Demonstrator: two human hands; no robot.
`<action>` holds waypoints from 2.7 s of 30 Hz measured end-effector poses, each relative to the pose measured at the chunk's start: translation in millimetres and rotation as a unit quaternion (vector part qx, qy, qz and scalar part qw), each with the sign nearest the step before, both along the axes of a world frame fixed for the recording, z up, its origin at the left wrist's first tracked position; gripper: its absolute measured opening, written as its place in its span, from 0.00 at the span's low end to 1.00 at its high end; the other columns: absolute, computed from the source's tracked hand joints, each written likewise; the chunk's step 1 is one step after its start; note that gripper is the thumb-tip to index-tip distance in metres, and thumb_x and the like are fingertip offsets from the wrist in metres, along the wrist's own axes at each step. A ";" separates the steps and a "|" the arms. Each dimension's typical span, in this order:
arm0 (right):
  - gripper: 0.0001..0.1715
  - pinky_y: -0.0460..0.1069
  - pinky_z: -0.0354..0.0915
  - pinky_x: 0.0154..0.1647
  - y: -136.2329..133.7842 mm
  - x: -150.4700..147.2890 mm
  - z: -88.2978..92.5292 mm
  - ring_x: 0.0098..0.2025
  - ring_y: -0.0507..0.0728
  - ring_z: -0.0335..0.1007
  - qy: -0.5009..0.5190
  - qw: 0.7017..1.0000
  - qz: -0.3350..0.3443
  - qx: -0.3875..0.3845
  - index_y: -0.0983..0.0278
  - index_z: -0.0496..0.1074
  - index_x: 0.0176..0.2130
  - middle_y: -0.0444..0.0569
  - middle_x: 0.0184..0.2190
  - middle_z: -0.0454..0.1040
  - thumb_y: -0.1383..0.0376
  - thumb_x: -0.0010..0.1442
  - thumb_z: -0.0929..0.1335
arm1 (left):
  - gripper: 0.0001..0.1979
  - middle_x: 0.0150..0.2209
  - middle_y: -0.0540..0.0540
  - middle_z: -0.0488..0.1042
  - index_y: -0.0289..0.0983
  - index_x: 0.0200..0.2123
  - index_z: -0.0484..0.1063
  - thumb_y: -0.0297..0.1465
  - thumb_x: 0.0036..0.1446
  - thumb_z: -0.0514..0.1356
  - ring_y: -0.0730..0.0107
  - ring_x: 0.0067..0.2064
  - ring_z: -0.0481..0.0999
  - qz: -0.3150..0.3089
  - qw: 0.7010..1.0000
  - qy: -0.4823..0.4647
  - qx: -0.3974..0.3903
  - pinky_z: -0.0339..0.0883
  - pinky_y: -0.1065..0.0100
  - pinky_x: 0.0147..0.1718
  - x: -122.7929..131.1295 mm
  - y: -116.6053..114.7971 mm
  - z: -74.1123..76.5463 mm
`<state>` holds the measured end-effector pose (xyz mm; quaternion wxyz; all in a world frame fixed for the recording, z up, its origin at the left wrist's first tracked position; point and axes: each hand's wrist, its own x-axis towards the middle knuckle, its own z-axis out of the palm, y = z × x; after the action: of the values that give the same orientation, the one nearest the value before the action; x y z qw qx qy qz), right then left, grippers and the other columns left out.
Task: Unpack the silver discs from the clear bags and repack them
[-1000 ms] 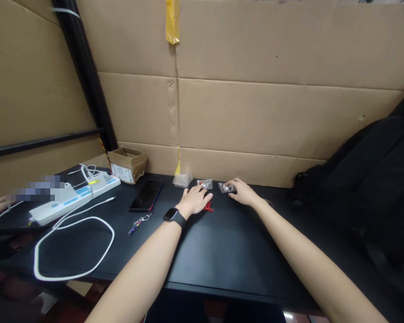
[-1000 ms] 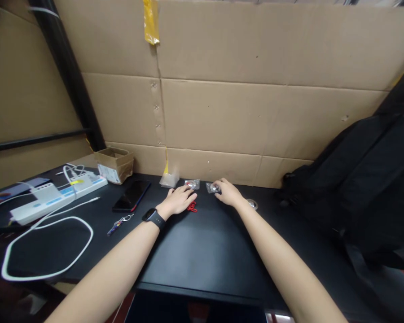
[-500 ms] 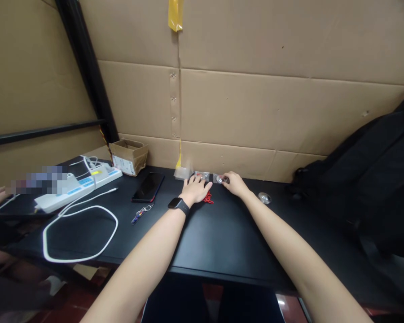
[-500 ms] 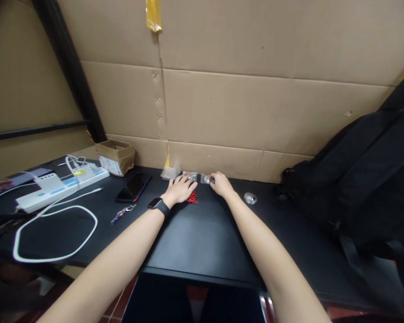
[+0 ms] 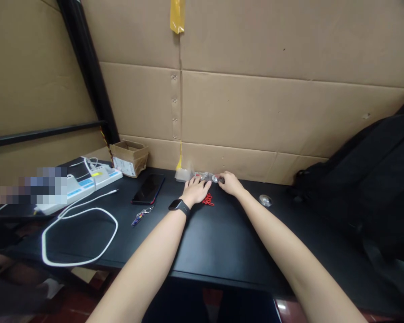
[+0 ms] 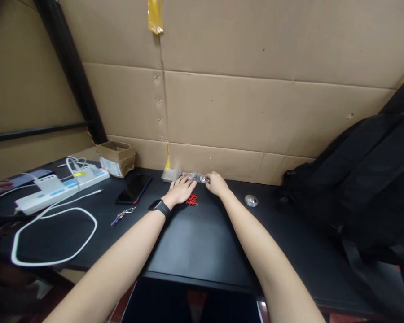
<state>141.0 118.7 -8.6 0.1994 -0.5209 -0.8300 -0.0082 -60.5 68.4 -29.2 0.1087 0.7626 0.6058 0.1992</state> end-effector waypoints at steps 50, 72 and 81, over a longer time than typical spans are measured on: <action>0.20 0.50 0.71 0.45 -72.6 191.2 1.7 0.40 0.57 0.78 0.108 0.987 -0.012 -0.117 0.62 0.78 0.44 0.48 0.40 0.81 0.69 0.48 0.74 | 0.04 0.43 0.48 0.77 0.43 0.31 0.80 0.35 0.55 0.66 0.61 0.49 0.72 -0.215 0.973 0.005 0.089 0.59 0.62 0.50 -17.2 -45.1 33.0; 0.20 0.51 0.70 0.46 -74.7 189.7 3.4 0.40 0.57 0.77 0.096 0.991 -0.023 -0.096 0.61 0.78 0.43 0.48 0.40 0.80 0.69 0.48 0.75 | 0.14 0.43 0.48 0.81 0.45 0.47 0.80 0.35 0.64 0.56 0.64 0.45 0.77 -0.209 0.962 -0.110 0.134 0.67 0.65 0.49 15.9 -63.9 34.2; 0.19 0.52 0.69 0.47 -79.5 184.7 6.9 0.40 0.57 0.76 0.116 0.990 -0.028 -0.069 0.61 0.78 0.42 0.48 0.40 0.79 0.69 0.47 0.75 | 0.09 0.44 0.48 0.81 0.49 0.41 0.82 0.40 0.61 0.62 0.58 0.53 0.75 -0.153 0.977 -0.082 0.126 0.59 0.57 0.55 17.9 -59.8 30.0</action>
<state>325.7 39.3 -1.7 0.2579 -0.5542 -0.7846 0.1038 -42.6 8.6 0.8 0.0904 0.8347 0.4413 0.3167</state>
